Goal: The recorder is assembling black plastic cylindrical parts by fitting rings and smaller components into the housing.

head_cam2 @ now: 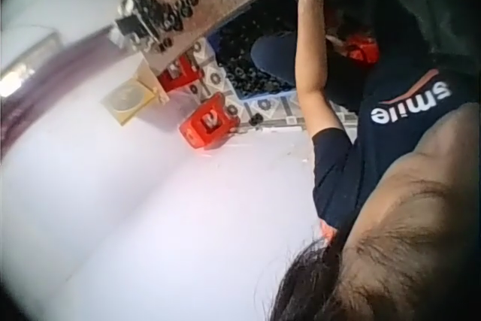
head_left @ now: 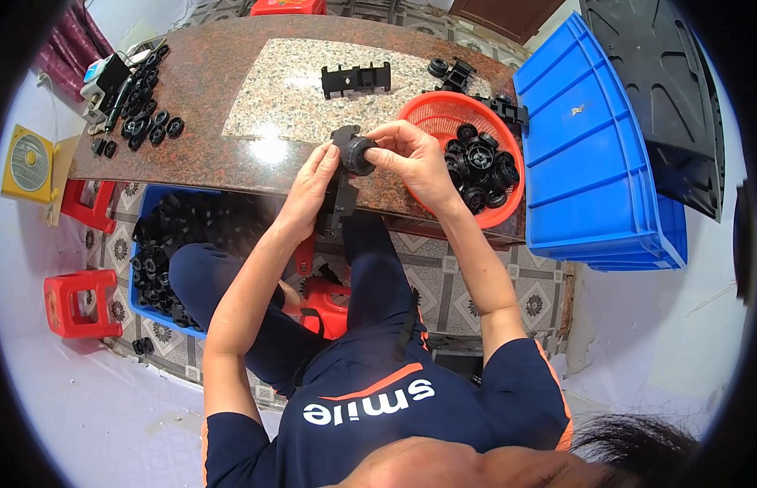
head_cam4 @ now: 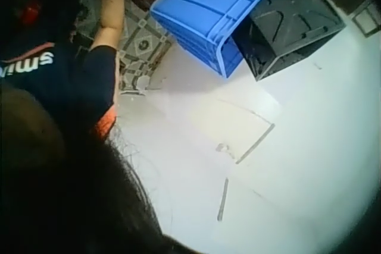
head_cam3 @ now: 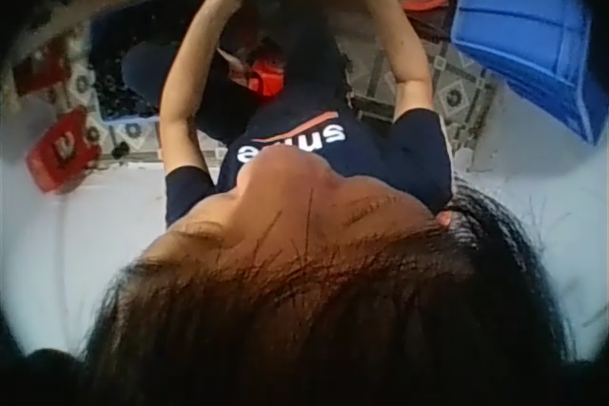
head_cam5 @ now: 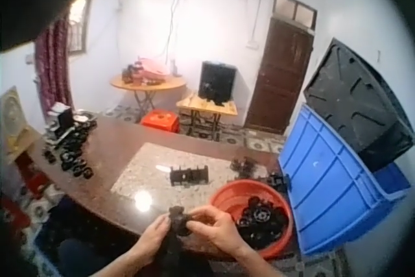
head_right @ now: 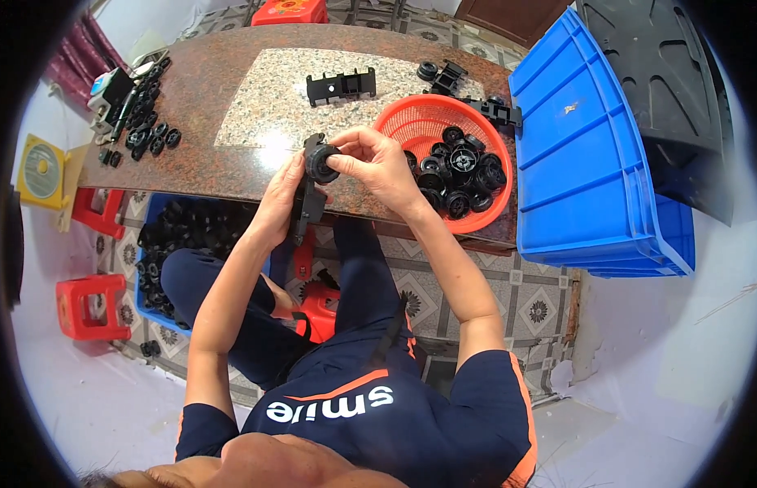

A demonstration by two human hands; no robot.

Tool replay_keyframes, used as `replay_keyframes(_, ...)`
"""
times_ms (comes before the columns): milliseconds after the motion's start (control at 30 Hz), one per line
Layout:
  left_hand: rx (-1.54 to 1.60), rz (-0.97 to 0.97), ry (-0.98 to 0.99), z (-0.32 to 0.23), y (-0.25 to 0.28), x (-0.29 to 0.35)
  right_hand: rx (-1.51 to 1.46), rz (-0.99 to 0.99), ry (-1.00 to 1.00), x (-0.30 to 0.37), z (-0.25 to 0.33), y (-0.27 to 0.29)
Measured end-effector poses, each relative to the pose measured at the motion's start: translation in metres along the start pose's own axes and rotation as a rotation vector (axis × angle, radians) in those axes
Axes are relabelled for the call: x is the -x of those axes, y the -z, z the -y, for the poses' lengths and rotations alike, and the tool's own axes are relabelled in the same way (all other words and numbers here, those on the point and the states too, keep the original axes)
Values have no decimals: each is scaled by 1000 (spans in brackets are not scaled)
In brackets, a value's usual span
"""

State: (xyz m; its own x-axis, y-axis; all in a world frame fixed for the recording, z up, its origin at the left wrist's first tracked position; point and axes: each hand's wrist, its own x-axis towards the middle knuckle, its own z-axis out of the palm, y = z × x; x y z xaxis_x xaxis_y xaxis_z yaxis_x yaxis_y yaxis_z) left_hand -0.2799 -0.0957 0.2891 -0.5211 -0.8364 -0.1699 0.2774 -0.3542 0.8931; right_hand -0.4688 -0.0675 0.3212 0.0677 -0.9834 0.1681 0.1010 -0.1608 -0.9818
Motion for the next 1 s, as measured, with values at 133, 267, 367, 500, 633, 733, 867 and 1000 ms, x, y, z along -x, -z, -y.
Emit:
replay_keyframes(133,-101,-11,-32,4,1,-3,99,-27,24,2,0,-3)
replay_keyframes(267,-106,-16,-48,9,2,-4,110,-25,1,2,-3,1)
replay_keyframes(367,-110,-7,-49,5,-1,-5,-23,-79,87,7,-3,-1)
replay_keyframes(500,-89,-17,-21,1,-5,-5,-114,-116,150,9,-2,4)
replay_keyframes(633,-99,-29,-35,6,-3,-6,-33,-67,53,11,-5,-1)
replay_keyframes(733,-115,-28,-51,6,-4,-5,-7,-72,85,10,-7,-1)
replay_keyframes(867,-114,17,-33,7,3,-9,104,-29,42,11,-13,2)
replay_keyframes(1000,-179,65,-42,9,8,-6,-15,-71,28,12,-9,-2)
